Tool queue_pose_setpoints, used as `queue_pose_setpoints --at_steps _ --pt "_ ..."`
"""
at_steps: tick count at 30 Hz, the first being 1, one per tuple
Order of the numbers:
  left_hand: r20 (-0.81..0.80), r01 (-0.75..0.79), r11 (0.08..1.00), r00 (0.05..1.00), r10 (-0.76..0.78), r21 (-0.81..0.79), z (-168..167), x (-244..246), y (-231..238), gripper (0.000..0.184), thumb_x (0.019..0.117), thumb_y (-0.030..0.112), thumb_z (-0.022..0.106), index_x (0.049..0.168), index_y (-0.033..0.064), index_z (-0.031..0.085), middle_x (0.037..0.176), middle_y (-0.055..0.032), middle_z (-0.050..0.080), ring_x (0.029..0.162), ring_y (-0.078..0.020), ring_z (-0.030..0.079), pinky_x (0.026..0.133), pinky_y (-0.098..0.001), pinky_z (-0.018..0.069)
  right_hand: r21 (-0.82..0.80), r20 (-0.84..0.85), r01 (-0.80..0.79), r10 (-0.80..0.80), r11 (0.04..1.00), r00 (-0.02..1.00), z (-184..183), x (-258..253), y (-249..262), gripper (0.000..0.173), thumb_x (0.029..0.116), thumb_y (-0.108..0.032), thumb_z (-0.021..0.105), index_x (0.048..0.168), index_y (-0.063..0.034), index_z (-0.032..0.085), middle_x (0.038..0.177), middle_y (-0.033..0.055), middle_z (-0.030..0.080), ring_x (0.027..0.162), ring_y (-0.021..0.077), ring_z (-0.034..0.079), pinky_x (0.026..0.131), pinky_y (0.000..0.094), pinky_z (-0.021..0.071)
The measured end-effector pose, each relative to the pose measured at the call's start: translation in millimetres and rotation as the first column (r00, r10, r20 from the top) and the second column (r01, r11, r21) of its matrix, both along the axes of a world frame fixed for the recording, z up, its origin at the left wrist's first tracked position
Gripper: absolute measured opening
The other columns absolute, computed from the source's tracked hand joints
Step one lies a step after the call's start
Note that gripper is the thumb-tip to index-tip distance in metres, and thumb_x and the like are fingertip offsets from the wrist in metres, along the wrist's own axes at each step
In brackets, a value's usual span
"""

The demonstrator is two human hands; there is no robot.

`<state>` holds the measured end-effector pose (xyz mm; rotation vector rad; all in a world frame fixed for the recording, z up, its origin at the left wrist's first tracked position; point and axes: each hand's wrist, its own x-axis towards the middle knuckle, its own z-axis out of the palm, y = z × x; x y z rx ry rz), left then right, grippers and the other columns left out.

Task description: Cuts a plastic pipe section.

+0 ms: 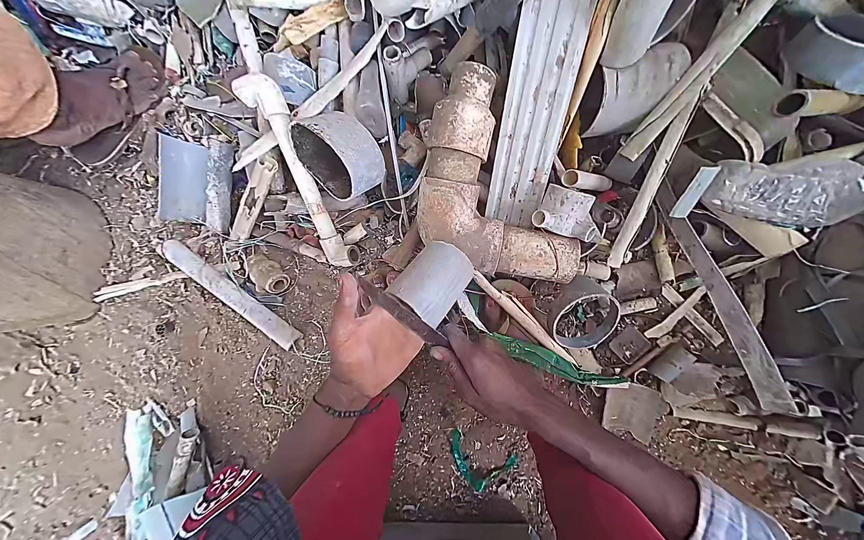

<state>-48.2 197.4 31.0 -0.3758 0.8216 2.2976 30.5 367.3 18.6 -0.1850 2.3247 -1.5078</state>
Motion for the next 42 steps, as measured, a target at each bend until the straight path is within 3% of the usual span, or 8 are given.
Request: queue_pose_setpoints --at_steps 5,8,11,21,26,30,35,42 --pt "-0.234 0.119 0.972 0.958 -0.167 -0.205 -0.6 -1.4 4.1 0.094 0.0874 0.075 0.055 0.151 0.0084 0.037 0.146 -0.0076 0.055 0.138 -0.0211 0.050 0.115 -0.0441 0.0405 -0.247 0.058 0.353 -0.350 0.902 0.935 -9.5 -2.2 8.5 0.048 0.1109 -0.038 0.036 0.106 0.0047 0.057 0.061 0.0018 0.050 0.049 0.0103 0.051 0.048 0.0312 0.0489" --pt "-0.354 0.111 0.843 0.873 -0.336 -0.527 -7.0 6.6 7.8 0.052 0.0981 0.026 0.064 0.137 -0.0015 0.043 0.126 0.0006 0.065 0.120 -0.0073 0.062 0.107 -0.0295 0.0496 -0.102 0.143 0.489 -0.474 0.866 0.869 -13.8 -18.3 20.5 0.044 0.1107 -0.032 0.032 0.112 0.0040 0.059 0.065 -0.0018 0.050 0.052 0.0067 0.051 0.053 0.0281 0.0495" --pt "-0.305 0.218 0.808 0.847 -0.436 -0.548 -9.7 8.7 7.1 0.051 0.0928 -0.004 0.057 0.139 -0.0050 0.036 0.127 -0.0019 0.064 0.118 -0.0059 0.062 0.106 -0.0252 0.0504 0.033 0.056 0.511 -0.512 0.859 0.857 -20.5 -17.4 24.9 0.042 0.1101 -0.025 0.034 0.107 0.0044 0.065 0.071 0.0003 0.054 0.061 0.0061 0.052 0.062 0.0263 0.0472" --pt "-0.261 0.238 0.823 0.872 -0.415 -0.516 -20.8 8.6 6.9 0.064 0.0872 -0.012 0.053 0.144 -0.0074 0.024 0.132 -0.0096 0.059 0.121 -0.0099 0.061 0.106 -0.0274 0.0501 0.025 0.165 0.153 -0.155 0.988 0.974 -12.4 -9.6 16.0 0.044 0.1104 -0.031 0.038 0.105 0.0048 0.063 0.069 0.0101 0.056 0.063 0.0218 0.058 0.062 0.0406 0.0491" --pt "-0.277 0.298 0.782 0.817 -0.506 -0.548 -18.9 7.3 11.2 0.069 0.0845 -0.012 0.057 0.145 -0.0097 0.024 0.137 -0.0089 0.057 0.126 -0.0078 0.058 0.108 -0.0255 0.0485 0.067 0.230 0.339 -0.345 0.938 0.910 -27.4 -30.7 27.9 0.042 0.1109 -0.029 0.037 0.109 0.0052 0.063 0.076 0.0085 0.058 0.067 0.0174 0.058 0.066 0.0369 0.0507" --pt "-0.251 0.271 0.785 0.846 -0.470 -0.557 -17.7 8.6 11.1 0.066 0.0829 -0.014 0.056 0.142 -0.0076 0.028 0.128 -0.0071 0.062 0.116 -0.0086 0.064 0.102 -0.0267 0.0536 0.000 0.204 0.179 -0.175 0.984 0.963 -4.1 -12.6 9.8 0.045 0.1106 -0.032 0.037 0.111 0.0052 0.063 0.076 0.0136 0.061 0.071 0.0260 0.063 0.068 0.0445 0.0518" --pt "-0.289 0.264 0.764 0.814 -0.504 -0.589 -13.0 11.5 9.3 0.071 0.0818 -0.011 0.060 0.144 -0.0099 0.026 0.137 -0.0081 0.057 0.125 -0.0080 0.058 0.107 -0.0258 0.0497 0.112 0.181 0.381 -0.396 0.918 0.900 -24.6 -32.0 25.5 0.043 0.1106 -0.029 0.038 0.107 0.0053 0.063 0.073 0.0109 0.059 0.068 0.0231 0.061 0.067 0.0427 0.0518" --pt "-0.326 0.255 0.835 0.834 -0.445 -0.488 -15.0 13.8 3.0 0.072 0.0812 -0.009 0.064 0.144 -0.0073 0.028 0.136 -0.0059 0.060 0.126 -0.0111 0.059 0.109 -0.0300 0.0490 0.184 0.134 0.309 -0.335 0.933 0.933 -15.0 -26.4 23.1 0.045 0.1101 -0.034 0.039 0.107 0.0037 0.064 0.075 0.0140 0.063 0.071 0.0300 0.066 0.068 0.0491 0.0539"
